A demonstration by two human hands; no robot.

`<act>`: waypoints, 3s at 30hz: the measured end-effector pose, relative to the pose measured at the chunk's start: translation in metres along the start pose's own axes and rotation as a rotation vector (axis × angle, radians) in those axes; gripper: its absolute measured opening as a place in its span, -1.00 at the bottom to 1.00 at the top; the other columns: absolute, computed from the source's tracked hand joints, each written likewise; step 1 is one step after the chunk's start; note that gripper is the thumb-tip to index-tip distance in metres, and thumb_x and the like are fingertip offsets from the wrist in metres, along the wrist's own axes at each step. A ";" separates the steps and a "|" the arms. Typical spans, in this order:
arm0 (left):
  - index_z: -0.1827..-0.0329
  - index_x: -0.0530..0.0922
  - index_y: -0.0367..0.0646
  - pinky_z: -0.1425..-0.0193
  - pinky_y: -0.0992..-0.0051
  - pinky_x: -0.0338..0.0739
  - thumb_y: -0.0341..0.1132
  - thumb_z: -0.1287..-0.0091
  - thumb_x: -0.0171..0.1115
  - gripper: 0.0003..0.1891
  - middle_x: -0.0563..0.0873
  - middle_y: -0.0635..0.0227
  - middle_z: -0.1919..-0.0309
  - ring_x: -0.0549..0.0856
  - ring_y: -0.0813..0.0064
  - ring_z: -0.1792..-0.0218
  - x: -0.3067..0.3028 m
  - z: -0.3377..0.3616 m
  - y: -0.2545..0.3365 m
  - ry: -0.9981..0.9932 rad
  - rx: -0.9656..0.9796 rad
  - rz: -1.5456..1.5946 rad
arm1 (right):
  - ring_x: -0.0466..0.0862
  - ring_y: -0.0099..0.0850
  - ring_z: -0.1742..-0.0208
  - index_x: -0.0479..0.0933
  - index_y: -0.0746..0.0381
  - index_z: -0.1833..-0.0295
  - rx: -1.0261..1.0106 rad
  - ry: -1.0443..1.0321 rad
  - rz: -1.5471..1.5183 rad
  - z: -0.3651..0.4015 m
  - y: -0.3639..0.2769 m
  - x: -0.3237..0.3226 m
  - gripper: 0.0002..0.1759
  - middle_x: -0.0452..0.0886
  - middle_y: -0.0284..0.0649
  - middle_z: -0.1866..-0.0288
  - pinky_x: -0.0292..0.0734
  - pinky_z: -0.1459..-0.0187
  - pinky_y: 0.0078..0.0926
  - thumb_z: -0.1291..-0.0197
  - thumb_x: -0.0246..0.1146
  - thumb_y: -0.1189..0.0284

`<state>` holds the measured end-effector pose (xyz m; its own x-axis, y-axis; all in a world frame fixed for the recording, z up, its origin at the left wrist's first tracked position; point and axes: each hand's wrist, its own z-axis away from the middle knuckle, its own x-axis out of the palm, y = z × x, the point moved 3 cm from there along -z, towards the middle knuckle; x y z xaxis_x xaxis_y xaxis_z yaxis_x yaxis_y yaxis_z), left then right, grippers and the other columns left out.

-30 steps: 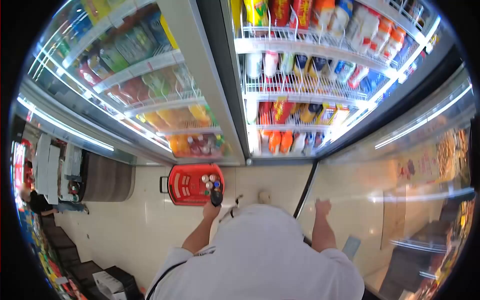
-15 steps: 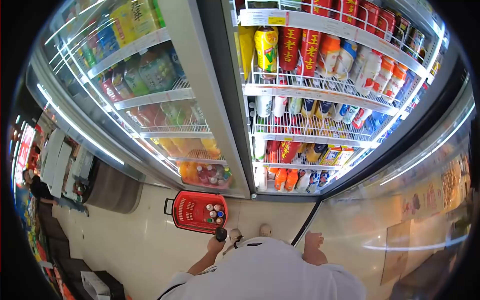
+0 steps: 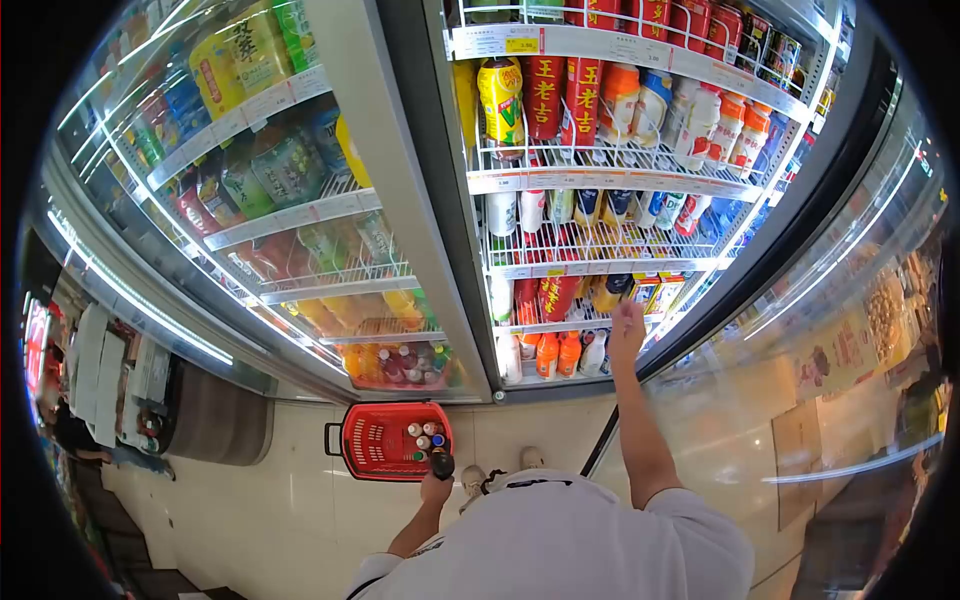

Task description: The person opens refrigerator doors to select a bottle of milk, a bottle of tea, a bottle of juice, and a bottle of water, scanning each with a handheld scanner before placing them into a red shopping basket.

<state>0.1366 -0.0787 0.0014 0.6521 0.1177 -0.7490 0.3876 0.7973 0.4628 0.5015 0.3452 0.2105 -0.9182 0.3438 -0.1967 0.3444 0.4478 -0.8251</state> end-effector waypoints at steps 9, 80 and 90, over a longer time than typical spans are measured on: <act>0.05 0.69 -0.21 -0.05 0.07 0.63 -0.11 -0.03 0.48 -0.53 0.79 -0.06 0.18 0.76 -0.06 0.04 0.009 -0.001 -0.012 0.037 0.048 0.130 | 0.70 -0.38 0.10 0.56 0.28 -0.12 -0.338 -0.019 -0.386 -0.210 -0.266 0.113 -0.61 0.71 -0.16 0.09 0.59 0.00 -0.46 -0.23 0.40 0.37; -0.11 0.59 -0.26 -0.06 0.38 0.62 -0.37 -0.23 0.50 -0.59 0.75 0.27 0.10 0.73 0.39 0.07 -0.235 0.172 0.274 -0.489 1.107 0.504 | 0.66 -0.53 0.15 0.50 0.22 -0.19 0.750 -0.131 -0.639 0.157 -0.152 0.092 -0.54 0.64 -0.34 0.11 0.60 0.11 -0.48 -0.25 0.44 0.33; -0.14 0.55 -0.25 -0.10 0.35 0.59 -0.45 -0.08 0.44 -0.50 0.73 0.22 0.06 0.73 0.34 0.00 -0.213 0.181 0.282 -1.088 1.311 0.506 | 0.66 -0.46 0.03 0.50 0.27 -0.19 0.514 -0.285 -0.312 0.238 -0.172 0.063 -0.39 0.67 -0.27 0.06 0.56 -0.05 -0.40 -0.10 0.56 0.26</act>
<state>0.2252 0.0135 0.3768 0.7463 -0.6632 -0.0566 -0.1073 -0.2038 0.9731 0.3375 0.0934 0.2141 -0.9998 -0.0017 0.0180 -0.0180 0.0164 -0.9997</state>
